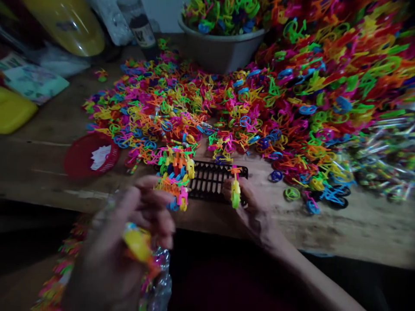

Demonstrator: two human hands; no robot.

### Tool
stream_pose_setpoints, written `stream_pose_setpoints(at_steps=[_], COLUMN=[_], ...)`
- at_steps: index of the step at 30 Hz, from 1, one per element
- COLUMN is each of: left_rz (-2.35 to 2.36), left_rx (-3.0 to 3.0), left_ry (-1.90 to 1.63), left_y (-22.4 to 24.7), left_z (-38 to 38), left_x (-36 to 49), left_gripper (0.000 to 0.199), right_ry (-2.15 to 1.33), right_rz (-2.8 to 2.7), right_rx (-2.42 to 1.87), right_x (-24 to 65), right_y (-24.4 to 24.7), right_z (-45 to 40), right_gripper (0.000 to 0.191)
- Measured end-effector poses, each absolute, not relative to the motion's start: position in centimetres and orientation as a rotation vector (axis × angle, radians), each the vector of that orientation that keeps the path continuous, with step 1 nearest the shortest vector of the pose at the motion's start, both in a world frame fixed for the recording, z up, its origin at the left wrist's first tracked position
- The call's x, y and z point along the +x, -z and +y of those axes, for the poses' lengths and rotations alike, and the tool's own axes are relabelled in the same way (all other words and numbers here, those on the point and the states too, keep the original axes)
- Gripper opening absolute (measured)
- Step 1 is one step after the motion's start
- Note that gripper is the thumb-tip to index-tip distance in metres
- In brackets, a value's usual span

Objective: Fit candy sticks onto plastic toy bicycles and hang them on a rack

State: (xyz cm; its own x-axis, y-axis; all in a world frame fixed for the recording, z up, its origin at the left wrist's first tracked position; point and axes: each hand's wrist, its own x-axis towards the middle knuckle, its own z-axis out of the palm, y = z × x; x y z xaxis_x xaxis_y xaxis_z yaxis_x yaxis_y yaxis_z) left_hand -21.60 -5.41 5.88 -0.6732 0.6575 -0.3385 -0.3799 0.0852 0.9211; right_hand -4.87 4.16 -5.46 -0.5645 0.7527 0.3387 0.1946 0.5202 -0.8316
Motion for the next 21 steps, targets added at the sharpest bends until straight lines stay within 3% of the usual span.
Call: stream_pose_setpoints(at_steps=[3, 12, 21], left_rz=[1.479, 1.194, 1.138], left_rx=[0.152, 0.027, 0.152], left_ry=[-1.860, -1.861, -1.900], left_y=[-5.1, -2.1, -1.6], left_z=[-5.1, -4.6, -4.8], left_x=[-24.2, -24.8, -24.6], left_gripper=[0.020, 0.027, 0.018], right_ry=[-1.146, -1.135, -0.951], right_rz=[-1.980, -2.046, -2.235], right_rx=[-0.815, -0.772, -0.747], right_x=[-7.0, -9.8, -10.8], right_y=[6.6, 6.0, 7.1], right_z=[3.6, 2.7, 1.7], right_gripper=[0.023, 0.011, 0.014])
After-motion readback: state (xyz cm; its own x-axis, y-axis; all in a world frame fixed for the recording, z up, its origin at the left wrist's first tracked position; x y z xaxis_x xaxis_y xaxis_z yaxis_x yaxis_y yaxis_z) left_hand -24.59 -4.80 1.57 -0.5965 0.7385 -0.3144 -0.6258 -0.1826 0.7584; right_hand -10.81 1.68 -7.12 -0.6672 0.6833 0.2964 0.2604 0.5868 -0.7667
